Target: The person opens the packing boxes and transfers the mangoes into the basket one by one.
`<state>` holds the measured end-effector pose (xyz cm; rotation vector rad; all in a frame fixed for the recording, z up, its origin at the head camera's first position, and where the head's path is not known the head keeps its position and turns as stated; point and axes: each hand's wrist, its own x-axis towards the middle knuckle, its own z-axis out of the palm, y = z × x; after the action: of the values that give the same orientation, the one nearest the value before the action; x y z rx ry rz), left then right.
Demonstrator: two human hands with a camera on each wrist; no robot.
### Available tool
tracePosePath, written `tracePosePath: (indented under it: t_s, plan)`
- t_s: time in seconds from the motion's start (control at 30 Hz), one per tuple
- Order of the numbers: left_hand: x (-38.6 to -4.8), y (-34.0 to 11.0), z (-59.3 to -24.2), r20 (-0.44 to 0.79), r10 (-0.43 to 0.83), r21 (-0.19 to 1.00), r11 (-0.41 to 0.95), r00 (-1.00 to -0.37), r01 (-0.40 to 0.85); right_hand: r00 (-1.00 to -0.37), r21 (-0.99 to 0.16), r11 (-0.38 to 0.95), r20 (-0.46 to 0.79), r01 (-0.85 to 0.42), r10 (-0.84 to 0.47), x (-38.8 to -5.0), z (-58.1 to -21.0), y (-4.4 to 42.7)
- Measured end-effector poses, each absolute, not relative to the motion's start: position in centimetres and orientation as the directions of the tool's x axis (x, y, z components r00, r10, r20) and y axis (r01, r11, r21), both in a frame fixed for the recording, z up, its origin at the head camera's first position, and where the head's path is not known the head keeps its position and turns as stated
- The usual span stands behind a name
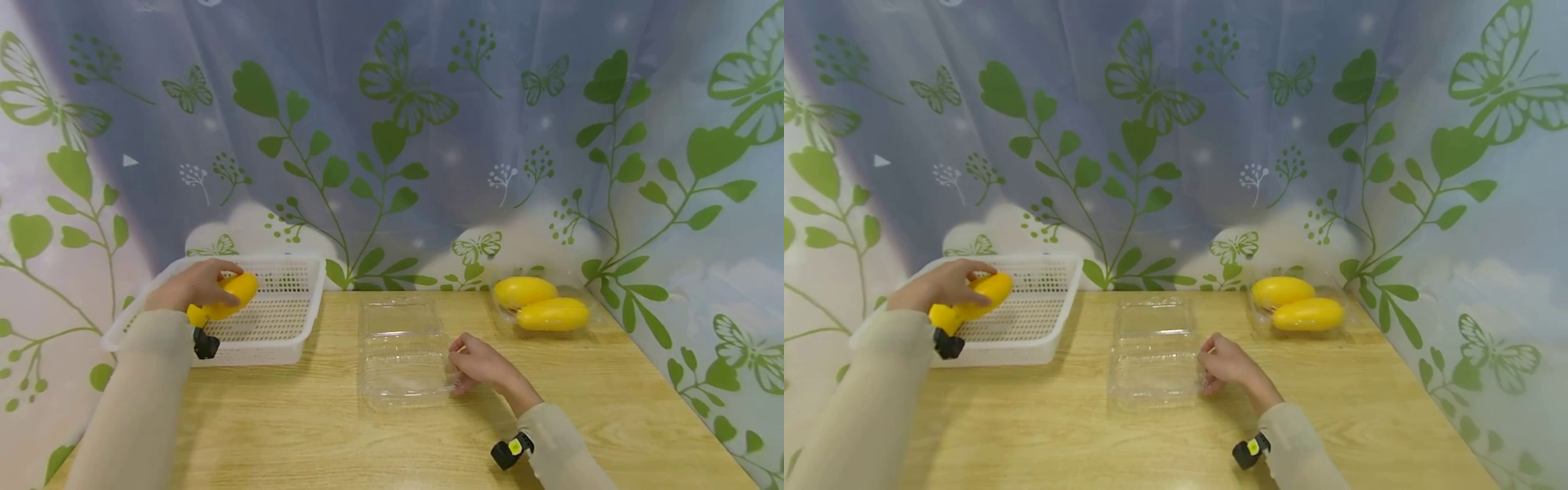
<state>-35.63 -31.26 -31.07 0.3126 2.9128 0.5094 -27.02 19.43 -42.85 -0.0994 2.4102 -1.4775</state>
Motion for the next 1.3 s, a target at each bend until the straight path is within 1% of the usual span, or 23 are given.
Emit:
tracePosePath:
  t_s: [0.53, 0.77, 1.1, 1.3]
  plan:
    - [-36.3, -33.9, -32.7, -0.209, 0.176, 0.356, 0.930, -0.962, 0.093, -0.948, -0.886, 0.451, -0.227, 0.106, -0.223, -27.1, -42.7, 19.5]
    - [-36.6, -34.9, -33.3, -0.228, 0.151, 0.299, 0.951, -0.962, 0.078, -0.946, -0.889, 0.444, -0.235, 0.115, -0.225, -27.0, -43.0, 19.5]
    - [-36.9, -35.0, -33.3, -0.297, 0.114, 0.289, 0.957, -0.948, 0.024, -0.946, -0.892, 0.438, -0.233, 0.115, -0.226, -27.1, -43.1, 19.6]
    - [-37.0, -34.9, -33.4, -0.343, 0.085, 0.318, 0.948, -0.935, -0.030, -0.947, -0.891, 0.440, -0.231, 0.114, -0.224, -27.1, -43.1, 19.5]
